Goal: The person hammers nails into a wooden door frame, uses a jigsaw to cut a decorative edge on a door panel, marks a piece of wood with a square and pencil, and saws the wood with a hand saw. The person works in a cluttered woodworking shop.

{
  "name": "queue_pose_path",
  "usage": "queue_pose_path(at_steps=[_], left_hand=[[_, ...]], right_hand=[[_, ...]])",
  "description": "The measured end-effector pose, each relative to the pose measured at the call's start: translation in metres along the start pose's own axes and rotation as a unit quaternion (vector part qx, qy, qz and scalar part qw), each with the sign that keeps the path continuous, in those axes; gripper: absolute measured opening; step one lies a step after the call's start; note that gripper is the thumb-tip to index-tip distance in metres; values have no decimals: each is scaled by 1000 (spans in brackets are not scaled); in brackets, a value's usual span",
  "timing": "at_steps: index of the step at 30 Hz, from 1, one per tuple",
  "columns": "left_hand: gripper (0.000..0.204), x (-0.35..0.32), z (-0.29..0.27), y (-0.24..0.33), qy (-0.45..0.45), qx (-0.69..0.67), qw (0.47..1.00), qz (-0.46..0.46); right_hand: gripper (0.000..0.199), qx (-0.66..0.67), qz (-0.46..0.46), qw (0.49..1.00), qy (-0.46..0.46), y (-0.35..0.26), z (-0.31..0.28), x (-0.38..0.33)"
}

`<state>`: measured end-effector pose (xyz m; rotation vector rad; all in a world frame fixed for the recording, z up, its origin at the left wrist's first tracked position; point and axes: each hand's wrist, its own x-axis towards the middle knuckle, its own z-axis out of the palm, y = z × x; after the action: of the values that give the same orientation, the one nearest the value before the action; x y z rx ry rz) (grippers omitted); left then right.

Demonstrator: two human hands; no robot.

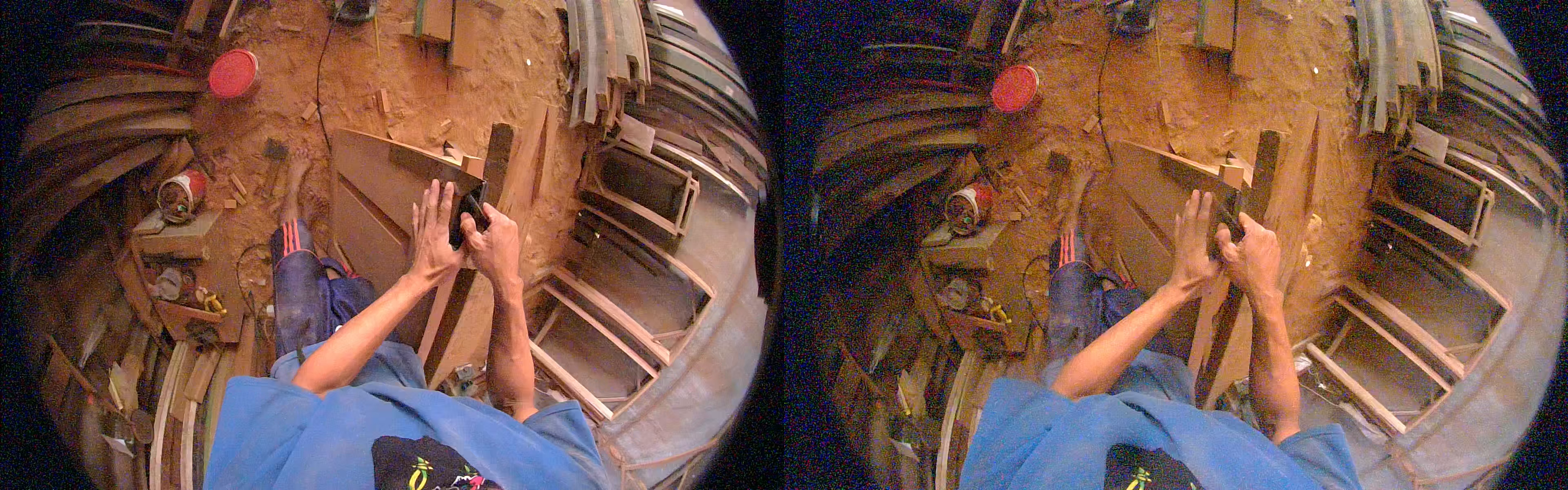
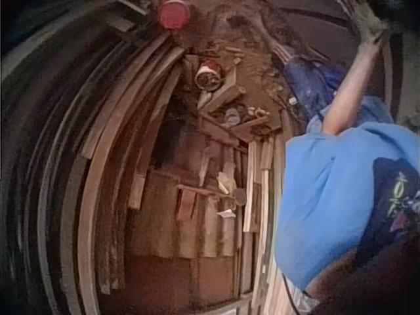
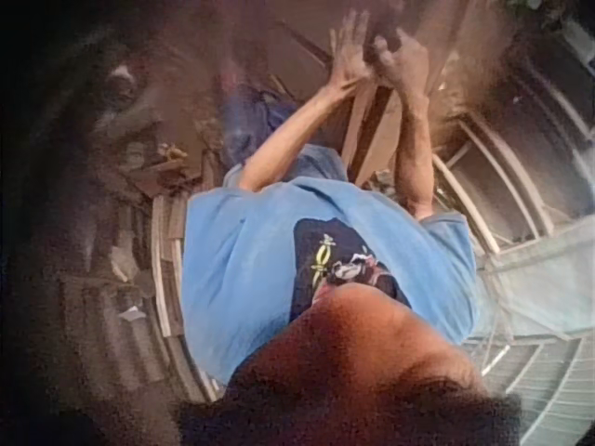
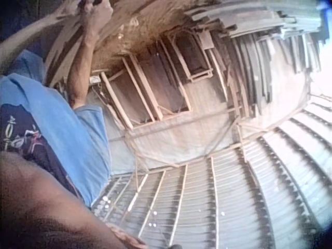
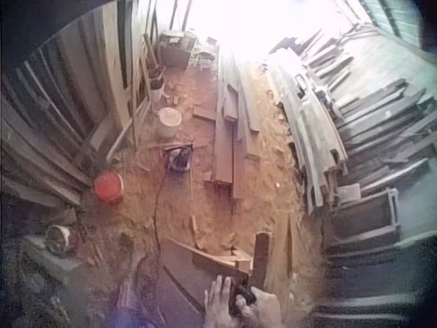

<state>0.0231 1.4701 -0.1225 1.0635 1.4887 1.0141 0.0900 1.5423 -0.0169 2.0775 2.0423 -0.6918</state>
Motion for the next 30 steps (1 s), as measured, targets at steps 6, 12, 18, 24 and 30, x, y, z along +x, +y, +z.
queue_pose_path(at_steps=[6,12,18,24,30], left_hand=[[88,6,7,-2,54,-94,994,6],[85,6,12,1,64,-126,990,-19],[85,9,14,2,80,-135,987,-23],[85,8,13,2,86,-144,986,-21],[87,10,13,0,82,-139,987,-23]], right_hand=[[33,49,45,997,-39,-12,-3,5],[31,44,57,996,-53,-8,1,9],[30,69,50,995,-53,-2,5,12],[25,98,70,992,-49,-4,7,11],[24,89,64,993,-47,-9,3,13]])
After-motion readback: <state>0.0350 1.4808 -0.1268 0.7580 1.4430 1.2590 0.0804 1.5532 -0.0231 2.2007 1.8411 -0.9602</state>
